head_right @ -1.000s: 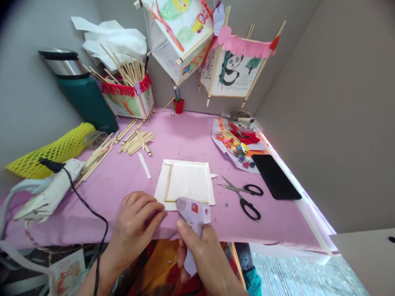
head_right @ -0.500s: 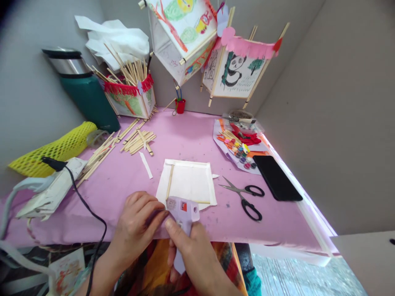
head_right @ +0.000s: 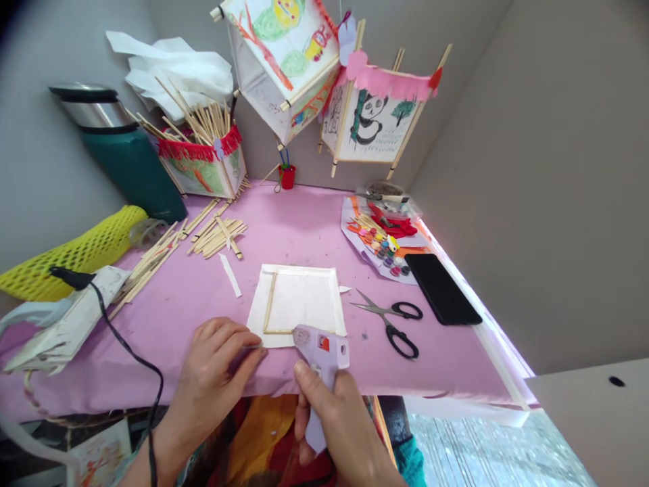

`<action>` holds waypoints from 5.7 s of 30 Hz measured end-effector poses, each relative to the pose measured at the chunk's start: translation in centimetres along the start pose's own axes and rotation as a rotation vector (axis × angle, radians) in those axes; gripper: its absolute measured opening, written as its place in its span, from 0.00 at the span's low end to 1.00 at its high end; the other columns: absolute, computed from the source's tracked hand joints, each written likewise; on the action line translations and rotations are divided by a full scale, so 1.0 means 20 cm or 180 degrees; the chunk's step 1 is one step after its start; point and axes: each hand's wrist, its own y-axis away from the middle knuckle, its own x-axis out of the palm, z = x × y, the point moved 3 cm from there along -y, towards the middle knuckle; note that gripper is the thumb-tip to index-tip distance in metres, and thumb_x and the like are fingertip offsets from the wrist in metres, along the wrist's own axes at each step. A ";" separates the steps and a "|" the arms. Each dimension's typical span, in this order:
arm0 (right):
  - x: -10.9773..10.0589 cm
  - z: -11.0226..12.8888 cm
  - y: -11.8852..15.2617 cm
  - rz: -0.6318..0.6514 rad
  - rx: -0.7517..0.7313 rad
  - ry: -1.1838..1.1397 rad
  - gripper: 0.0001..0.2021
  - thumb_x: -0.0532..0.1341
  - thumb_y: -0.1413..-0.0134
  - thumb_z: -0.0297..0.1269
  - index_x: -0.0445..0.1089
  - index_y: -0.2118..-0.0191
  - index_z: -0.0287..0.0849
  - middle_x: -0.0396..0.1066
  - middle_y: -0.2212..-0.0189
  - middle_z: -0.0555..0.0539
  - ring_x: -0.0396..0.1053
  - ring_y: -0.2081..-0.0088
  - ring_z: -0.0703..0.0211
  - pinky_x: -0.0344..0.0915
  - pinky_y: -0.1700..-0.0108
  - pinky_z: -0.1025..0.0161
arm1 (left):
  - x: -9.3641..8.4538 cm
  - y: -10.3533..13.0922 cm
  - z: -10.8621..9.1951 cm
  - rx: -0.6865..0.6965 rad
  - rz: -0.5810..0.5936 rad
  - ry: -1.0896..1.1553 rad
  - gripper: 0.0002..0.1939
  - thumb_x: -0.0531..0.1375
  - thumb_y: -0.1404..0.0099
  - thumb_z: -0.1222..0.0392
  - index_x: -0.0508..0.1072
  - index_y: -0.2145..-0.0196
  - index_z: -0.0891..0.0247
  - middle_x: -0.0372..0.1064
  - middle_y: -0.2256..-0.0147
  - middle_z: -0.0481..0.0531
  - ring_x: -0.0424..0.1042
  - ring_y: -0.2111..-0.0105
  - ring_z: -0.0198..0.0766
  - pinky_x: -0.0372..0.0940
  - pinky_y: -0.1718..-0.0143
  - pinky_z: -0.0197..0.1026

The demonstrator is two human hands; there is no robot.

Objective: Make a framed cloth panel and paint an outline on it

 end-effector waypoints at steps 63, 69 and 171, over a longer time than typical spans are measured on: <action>0.14 0.83 -0.96 -0.0411 -0.0649 -0.0451 0.05 0.54 0.41 0.38 0.58 0.64 0.43 0.58 0.75 0.54 0.64 0.78 0.69 0.66 0.74 0.66 | -0.01 -0.14 0.06 -0.0178 0.0166 0.0301 0.08 0.56 0.37 0.64 0.70 0.60 0.60 0.69 0.63 0.53 0.65 0.59 0.42 0.59 0.53 0.51; 0.09 0.90 -0.90 -0.0619 -0.1297 0.1691 0.15 0.66 0.55 0.44 0.67 0.66 0.38 0.66 0.76 0.49 0.67 0.74 0.60 0.64 0.68 0.60 | -0.09 -0.30 0.30 -0.2187 -0.0325 0.2764 0.19 0.60 0.42 0.55 0.69 0.53 0.64 0.70 0.61 0.53 0.69 0.69 0.34 0.67 0.64 0.41; -0.14 0.19 -0.13 -0.0723 -0.3694 0.3656 0.10 0.51 0.43 0.24 0.67 0.60 0.41 0.71 0.69 0.45 0.67 0.65 0.54 0.59 0.59 0.55 | 0.23 -0.10 -0.17 0.0325 0.0820 -0.0419 0.15 0.52 0.38 0.70 0.69 0.54 0.61 0.67 0.61 0.55 0.63 0.62 0.44 0.60 0.62 0.49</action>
